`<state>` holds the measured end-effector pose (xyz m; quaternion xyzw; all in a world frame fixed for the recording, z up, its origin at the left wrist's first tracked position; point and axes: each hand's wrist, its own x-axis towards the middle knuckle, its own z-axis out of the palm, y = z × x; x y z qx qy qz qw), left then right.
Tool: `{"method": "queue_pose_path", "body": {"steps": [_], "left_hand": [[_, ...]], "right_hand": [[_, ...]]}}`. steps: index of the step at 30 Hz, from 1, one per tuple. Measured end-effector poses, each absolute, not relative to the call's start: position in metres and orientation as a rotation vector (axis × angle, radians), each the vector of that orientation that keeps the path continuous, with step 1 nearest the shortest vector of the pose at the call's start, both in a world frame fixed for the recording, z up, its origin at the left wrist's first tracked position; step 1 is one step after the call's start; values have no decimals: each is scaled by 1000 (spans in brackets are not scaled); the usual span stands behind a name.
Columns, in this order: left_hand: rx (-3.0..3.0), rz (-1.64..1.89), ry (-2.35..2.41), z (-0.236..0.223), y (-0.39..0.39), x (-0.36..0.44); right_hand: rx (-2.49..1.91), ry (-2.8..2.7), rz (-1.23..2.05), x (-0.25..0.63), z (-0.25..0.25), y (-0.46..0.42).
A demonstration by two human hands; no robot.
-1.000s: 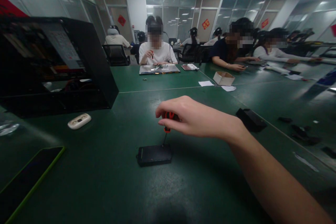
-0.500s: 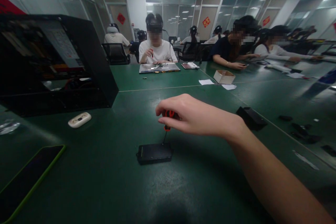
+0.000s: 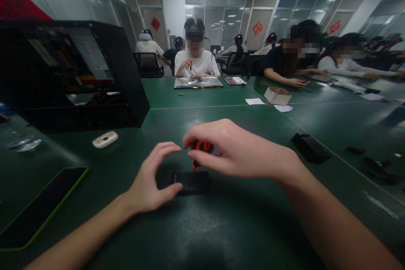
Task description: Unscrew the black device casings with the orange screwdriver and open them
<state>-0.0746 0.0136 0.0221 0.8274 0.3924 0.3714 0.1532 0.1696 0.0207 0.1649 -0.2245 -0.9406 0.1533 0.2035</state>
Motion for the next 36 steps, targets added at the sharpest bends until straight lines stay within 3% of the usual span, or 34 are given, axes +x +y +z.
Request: {"method": "queue_pose_path", "body": {"steps": [8, 36], "left_hand": [[2338, 706, 1018, 2, 13, -61], [2314, 745, 956, 2, 15, -62]], "right_hand": [[-639, -2662, 419, 164, 158, 26], [-586, -2691, 350, 161, 156, 25]]}}
